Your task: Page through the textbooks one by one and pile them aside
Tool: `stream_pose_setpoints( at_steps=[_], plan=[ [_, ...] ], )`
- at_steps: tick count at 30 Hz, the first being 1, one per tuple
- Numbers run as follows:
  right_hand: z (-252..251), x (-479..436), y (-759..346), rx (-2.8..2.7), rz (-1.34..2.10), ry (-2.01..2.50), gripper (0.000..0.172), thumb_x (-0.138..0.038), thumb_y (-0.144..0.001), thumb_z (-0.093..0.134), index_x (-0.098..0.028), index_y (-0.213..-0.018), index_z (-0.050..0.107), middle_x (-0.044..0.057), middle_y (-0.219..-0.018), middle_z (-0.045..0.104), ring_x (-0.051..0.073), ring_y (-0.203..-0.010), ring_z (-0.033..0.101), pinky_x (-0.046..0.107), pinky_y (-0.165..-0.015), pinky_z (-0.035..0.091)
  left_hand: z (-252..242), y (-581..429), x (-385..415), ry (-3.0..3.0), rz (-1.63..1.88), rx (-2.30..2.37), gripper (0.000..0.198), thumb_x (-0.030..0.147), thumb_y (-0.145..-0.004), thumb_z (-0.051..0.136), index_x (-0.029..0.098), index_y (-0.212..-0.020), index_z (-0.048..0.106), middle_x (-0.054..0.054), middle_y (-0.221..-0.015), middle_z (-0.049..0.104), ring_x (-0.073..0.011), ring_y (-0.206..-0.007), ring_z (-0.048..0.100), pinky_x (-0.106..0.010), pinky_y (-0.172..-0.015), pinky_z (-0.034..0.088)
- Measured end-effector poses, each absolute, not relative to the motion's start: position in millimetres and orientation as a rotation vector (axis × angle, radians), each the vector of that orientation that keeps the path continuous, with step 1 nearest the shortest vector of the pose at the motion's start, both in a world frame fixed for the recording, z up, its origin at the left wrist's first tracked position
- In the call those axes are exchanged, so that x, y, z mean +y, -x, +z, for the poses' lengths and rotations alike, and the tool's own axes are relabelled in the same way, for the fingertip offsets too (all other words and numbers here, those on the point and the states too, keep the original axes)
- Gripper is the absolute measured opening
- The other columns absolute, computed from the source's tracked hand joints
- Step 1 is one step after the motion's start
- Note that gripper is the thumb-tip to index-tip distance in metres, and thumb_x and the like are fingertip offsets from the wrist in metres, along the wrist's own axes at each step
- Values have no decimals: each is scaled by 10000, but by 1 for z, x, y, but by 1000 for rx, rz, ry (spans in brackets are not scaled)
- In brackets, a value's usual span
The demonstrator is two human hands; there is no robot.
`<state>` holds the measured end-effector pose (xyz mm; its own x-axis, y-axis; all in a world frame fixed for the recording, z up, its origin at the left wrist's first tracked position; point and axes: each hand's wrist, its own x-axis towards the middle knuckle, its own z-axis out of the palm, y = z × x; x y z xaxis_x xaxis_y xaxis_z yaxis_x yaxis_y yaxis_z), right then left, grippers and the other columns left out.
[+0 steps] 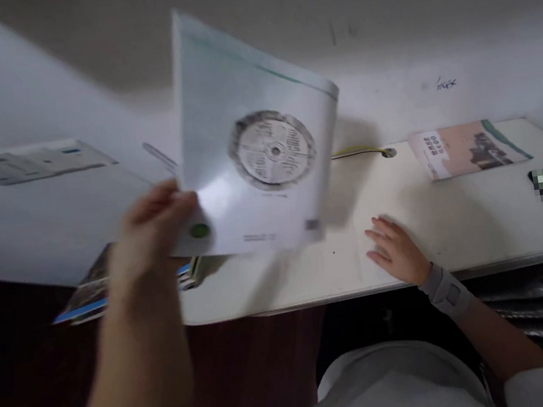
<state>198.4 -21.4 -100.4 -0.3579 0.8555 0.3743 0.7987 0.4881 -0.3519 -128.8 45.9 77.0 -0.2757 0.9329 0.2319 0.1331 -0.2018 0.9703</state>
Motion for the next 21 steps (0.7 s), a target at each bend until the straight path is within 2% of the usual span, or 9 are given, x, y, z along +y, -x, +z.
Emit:
stream_pose_setpoints(
  at_steps=[3, 6, 10, 14, 17, 19, 21],
  plan=[
    [-102, -18, -221, -1972, 141, 1481, 429, -358, -961, 352, -160, -1305, 514, 163, -1341, 538, 235, -1253, 497, 418, -1019, 431, 8, 97, 48, -951, 1214, 1121, 405, 265, -598, 706, 134, -973, 626, -2, -667, 676, -138, -603, 630, -194, -501, 496],
    [-109, -21, -239, -2050, -2, 1641, 444, -369, -950, 370, -121, -1283, 529, 201, -1336, 530, 292, -1266, 475, 479, -1018, 405, -44, 82, 36, -777, 1141, 1109, 442, 260, -555, 732, 134, -968, 634, -14, -682, 685, -142, -577, 633, -191, -464, 476],
    [-116, -29, -247, -2229, -169, 1747, 451, -370, -947, 388, -118, -1297, 521, 206, -1390, 478, 309, -1304, 425, 481, -1032, 364, -72, 97, 19, -765, 1154, 1280, 464, 308, -576, 719, 140, -1003, 643, -9, -691, 681, -142, -590, 635, -203, -499, 483],
    [-116, -31, -251, -2278, -210, 1734, 464, -375, -955, 373, -116, -1314, 509, 200, -1401, 469, 296, -1316, 411, 454, -1042, 354, -77, 124, 14, -1105, 1068, 1549, 509, 396, -698, 605, 137, -1136, 613, -46, -815, 701, -189, -703, 661, -284, -619, 534],
    [-113, -30, -252, -2285, -212, 1737, 460, -371, -951, 387, -109, -1305, 520, 204, -1394, 475, 300, -1304, 425, 456, -1038, 359, -82, 132, 12, -1608, 926, 1912, 484, 371, -792, 503, 118, -1195, 587, -142, -1072, 676, -269, -946, 649, -404, -831, 520],
    [-108, -32, -244, -2257, -213, 1751, 451, -355, -951, 389, -102, -1298, 524, 213, -1398, 466, 304, -1302, 428, 461, -1030, 368, -86, 129, 6, -1931, 798, 2100, 485, 355, -832, 477, 89, -1229, 559, -220, -1289, 556, -335, -1177, 534, -490, -968, 434],
    [-102, -36, -228, -2257, -189, 1709, 446, -346, -949, 396, -106, -1305, 517, 208, -1418, 445, 302, -1322, 403, 469, -1039, 362, -90, 122, -2, -2119, 627, 2209, 490, 378, -874, 451, 68, -1241, 545, -257, -1411, 424, -381, -1320, 377, -554, -1019, 363]
  ],
)
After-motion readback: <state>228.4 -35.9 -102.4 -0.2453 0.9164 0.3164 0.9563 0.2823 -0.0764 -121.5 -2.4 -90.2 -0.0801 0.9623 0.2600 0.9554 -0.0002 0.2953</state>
